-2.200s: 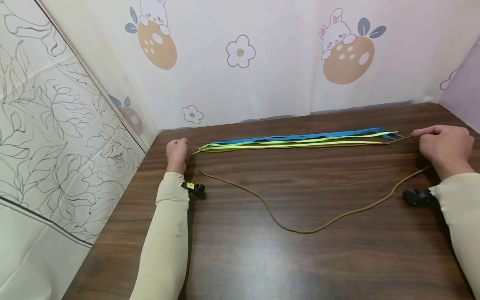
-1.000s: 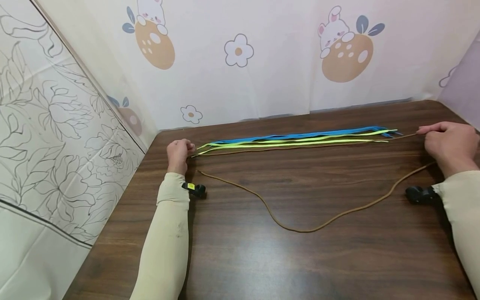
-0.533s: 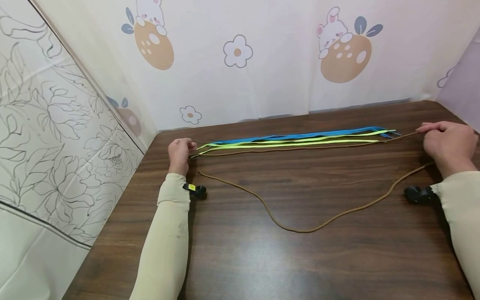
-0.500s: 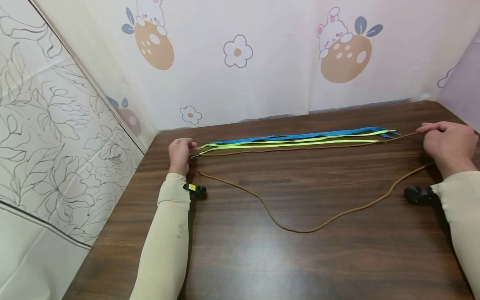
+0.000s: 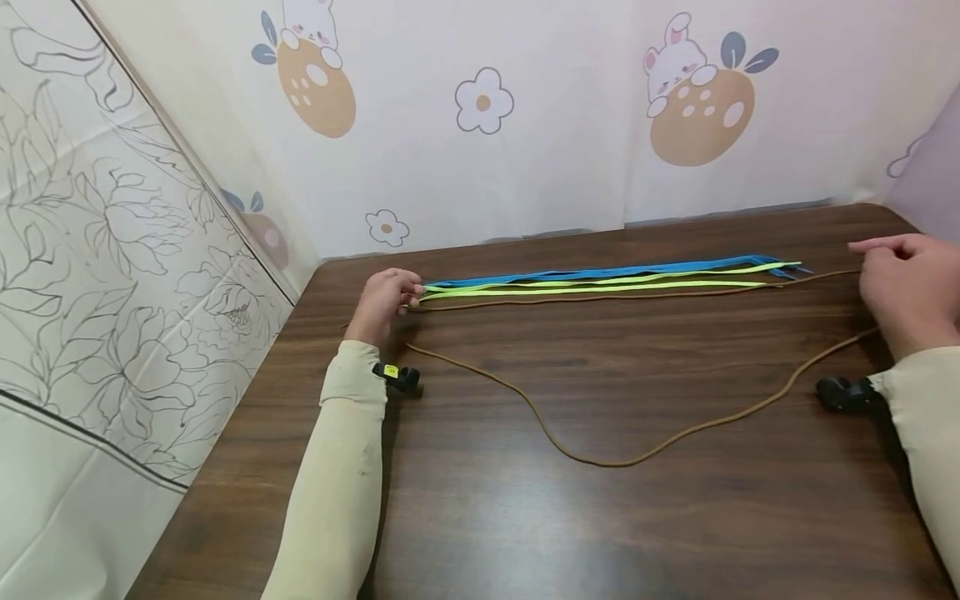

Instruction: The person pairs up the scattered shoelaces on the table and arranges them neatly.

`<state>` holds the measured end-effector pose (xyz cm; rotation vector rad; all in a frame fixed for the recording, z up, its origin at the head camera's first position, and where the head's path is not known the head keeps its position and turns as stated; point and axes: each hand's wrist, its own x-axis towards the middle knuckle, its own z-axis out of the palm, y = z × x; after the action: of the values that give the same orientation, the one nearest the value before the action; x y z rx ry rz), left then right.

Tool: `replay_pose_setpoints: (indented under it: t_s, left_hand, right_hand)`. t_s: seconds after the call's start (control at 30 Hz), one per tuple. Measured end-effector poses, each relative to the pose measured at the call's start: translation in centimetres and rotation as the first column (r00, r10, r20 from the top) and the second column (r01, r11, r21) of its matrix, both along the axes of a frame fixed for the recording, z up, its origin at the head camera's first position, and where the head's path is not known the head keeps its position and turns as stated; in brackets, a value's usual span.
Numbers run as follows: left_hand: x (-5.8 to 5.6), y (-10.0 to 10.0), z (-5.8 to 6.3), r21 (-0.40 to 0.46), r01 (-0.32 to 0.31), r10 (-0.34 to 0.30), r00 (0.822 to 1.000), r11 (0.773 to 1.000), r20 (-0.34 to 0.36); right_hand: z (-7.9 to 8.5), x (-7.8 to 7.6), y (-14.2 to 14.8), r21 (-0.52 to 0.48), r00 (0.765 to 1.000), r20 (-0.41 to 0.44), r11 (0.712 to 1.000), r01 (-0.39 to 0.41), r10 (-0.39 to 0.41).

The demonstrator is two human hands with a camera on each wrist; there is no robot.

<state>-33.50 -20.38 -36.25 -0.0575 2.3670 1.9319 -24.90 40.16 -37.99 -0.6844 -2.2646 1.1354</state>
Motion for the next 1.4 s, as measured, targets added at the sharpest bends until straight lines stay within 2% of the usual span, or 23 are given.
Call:
replay_pose_setpoints:
  t_s: [0.07, 0.1, 0.2, 0.27, 0.33, 0.4, 0.5, 0.6, 0.67, 0.77, 0.9, 1.1, 1.17, 1.27, 1.4]
  left_hand:
    - [0.1, 0.3, 0.1, -0.082, 0.127, -0.127, 0.992, 0.988, 0.007]
    - [0.1, 0.4, 0.1, -0.118, 0.195, -0.195, 0.981, 0.974, 0.009]
    - [0.3, 1.0, 0.1, -0.186, 0.379, -0.381, 0.924, 0.906, 0.029]
    - [0.3, 1.3, 0.1, -0.204, 0.447, -0.447, 0.893, 0.871, 0.05]
    - [0.4, 1.5, 0.1, -0.221, 0.476, -0.472, 0.879, 0.852, 0.074]
    - [0.6, 1.6, 0.2, -0.242, 0.486, -0.476, 0.873, 0.84, 0.102]
    - [0.8, 1.5, 0.5, -0.305, 0.5, -0.481, 0.866, 0.811, 0.14]
    - [1.2, 1.6, 1.2, -0.381, 0.513, -0.482, 0.857, 0.769, 0.182]
    - [1.5, 1.6, 1.7, -0.438, 0.504, -0.466, 0.862, 0.745, 0.199]
    - [1.9, 1.6, 2.2, -0.506, 0.472, -0.425, 0.879, 0.722, 0.214]
    - [1.9, 1.2, 2.3, -0.576, 0.435, -0.364, 0.9, 0.692, 0.242]
    - [1.7, 0.8, 1.8, -0.642, 0.411, -0.288, 0.912, 0.647, 0.293]
    - [1.8, 0.7, 2.0, -0.666, 0.401, -0.27, 0.916, 0.63, 0.296]
    - [2.1, 0.7, 2.3, -0.71, 0.385, -0.245, 0.923, 0.589, 0.297]
    - [2.5, 0.6, 2.7, -0.743, 0.371, -0.189, 0.928, 0.557, 0.322]
  right_hand:
    - [0.3, 0.2, -0.2, 0.0, 1.0, 0.0, 1.0, 0.006, -0.006]
    - [0.5, 0.3, -0.3, -0.011, 1.0, -0.003, 1.0, 0.008, -0.008]
    - [0.9, 0.4, -0.5, -0.052, 0.999, -0.033, 0.999, 0.004, -0.005]
    - [0.9, 0.3, -0.5, -0.066, 0.998, -0.056, 0.998, -0.009, 0.005]
    - [0.7, 0.1, -0.4, -0.065, 0.996, -0.085, 0.998, -0.022, 0.017]
    - [0.6, -0.2, -0.4, -0.071, 0.994, -0.108, 0.997, -0.041, 0.034]
    - [0.7, -0.5, -0.8, -0.059, 0.993, -0.101, 0.996, -0.063, 0.057]
    - [0.8, -0.4, -1.1, -0.021, 0.996, -0.03, 0.996, -0.089, 0.088]
    - [0.9, -0.3, -1.3, 0.024, 0.994, 0.032, 0.994, -0.106, 0.106]
    - [1.0, -0.2, -1.3, 0.083, 0.987, 0.111, 0.988, -0.128, 0.118]
    - [1.0, -0.2, -1.3, 0.124, 0.979, 0.156, 0.981, -0.15, 0.13]
    - [0.9, -0.2, -1.4, 0.147, 0.976, 0.169, 0.976, -0.162, 0.137]
    - [0.9, -0.2, -1.4, 0.143, 0.977, 0.164, 0.977, -0.159, 0.135]
    - [0.9, -0.2, -1.5, 0.139, 0.978, 0.16, 0.978, -0.157, 0.134]
    - [1.0, -0.2, -1.6, 0.138, 0.978, 0.155, 0.977, -0.16, 0.138]
